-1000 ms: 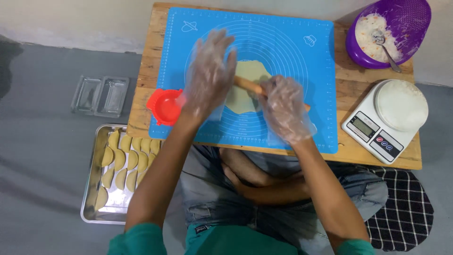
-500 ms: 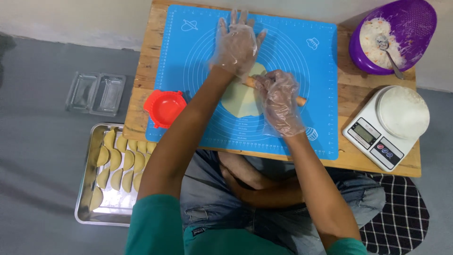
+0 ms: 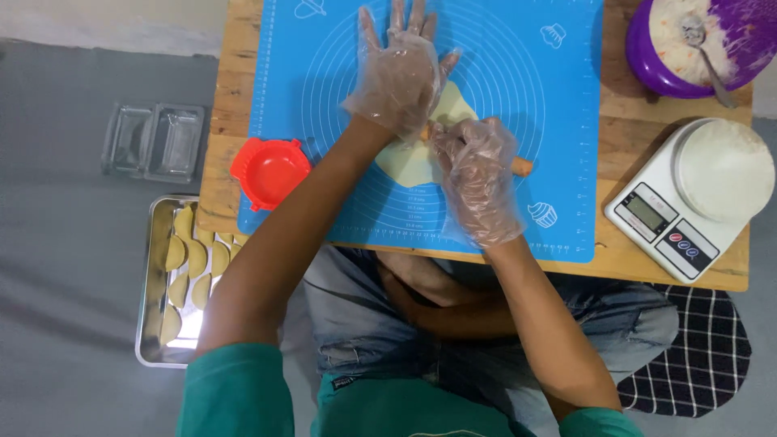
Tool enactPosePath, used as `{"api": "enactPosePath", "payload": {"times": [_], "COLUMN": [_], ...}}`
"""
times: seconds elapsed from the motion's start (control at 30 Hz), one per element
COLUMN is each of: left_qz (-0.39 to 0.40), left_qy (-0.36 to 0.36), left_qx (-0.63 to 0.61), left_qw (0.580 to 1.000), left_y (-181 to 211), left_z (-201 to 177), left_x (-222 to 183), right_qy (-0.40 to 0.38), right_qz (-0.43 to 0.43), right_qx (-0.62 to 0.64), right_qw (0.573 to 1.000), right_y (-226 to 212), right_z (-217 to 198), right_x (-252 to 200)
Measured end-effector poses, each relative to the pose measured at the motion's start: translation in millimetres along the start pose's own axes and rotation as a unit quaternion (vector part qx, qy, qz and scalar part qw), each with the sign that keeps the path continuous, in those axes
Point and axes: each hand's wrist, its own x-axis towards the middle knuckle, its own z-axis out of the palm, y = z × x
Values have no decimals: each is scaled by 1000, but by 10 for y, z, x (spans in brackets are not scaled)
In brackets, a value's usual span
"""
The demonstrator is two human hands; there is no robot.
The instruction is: Rolling out dough, adding filling, and using a mold to shape pastries
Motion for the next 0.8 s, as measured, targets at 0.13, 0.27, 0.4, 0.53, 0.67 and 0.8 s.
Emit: {"api": "enactPosePath", "payload": {"times": [0.13, 0.27, 0.4, 0.53, 0.67, 0.8], "left_qz": [-3, -18, 13, 10, 19, 16], "left_qy": [-48, -54, -30, -74, -52, -28], "left_qx": [46, 48, 61, 52, 44, 65], "left_qw": [998, 997, 998, 996, 997, 997], "left_y": [34, 36, 44, 72, 75, 80], "left_z": [-152, 25, -270, -493, -521, -446], "left_x": [-143, -204, -397, -530, -654, -753], "right_qy": [-5, -31, -36, -67, 6, 41], "right_qz": [-128, -163, -163, -190, -329, -258], "right_qx": [-423, -305, -467, -378, -556, -667], "right_qw": [897, 938, 868, 904, 763, 697], "right_y": [-396, -443, -545, -778, -965, -874], "right_z": [152, 257, 202, 271, 269, 220], "right_x": [-68, -129, -265, -324, -211, -104]}}
